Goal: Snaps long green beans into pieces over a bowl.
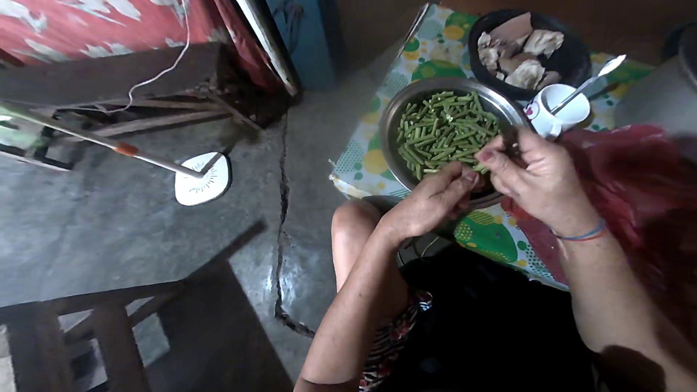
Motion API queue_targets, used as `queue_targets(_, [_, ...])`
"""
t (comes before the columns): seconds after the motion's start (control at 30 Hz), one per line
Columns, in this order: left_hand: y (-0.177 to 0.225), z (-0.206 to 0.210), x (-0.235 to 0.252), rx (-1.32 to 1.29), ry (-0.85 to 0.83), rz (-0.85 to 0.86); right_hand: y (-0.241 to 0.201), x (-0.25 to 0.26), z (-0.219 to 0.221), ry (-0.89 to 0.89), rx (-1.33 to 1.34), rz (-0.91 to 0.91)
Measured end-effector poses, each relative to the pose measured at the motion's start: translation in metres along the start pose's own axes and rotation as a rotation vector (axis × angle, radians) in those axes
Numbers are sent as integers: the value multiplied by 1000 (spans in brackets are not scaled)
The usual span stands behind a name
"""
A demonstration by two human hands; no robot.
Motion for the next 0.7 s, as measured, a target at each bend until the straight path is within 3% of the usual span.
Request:
queue_targets(0.1, [1,0,0,27,-21,17,0,6,-13,55,27,27])
queue_targets(0.27, [-2,-3,0,10,37,-13,-1,-2,-15,42,-196,-55])
queue_targets(0.5, [0,-3,-1,-226,-1,-7,-1,-19,1,-93,-383,-188])
queue_targets(0.63, [-1,1,-1,-90,37,84,1,-18,8,-27,-373,-209])
queue_targets(0.7, [-1,5,1,22,50,105,4,-17,11,-5,-325,-129])
Point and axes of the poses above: each hand's wrist, its own x-axis towards the middle knuckle, its own z-axis out of the palm, y = z × x, the point moved 1 cm from there along x, towards the middle knuckle, and after that the axes turned 4 degrees about x, right-handed, at the moved point
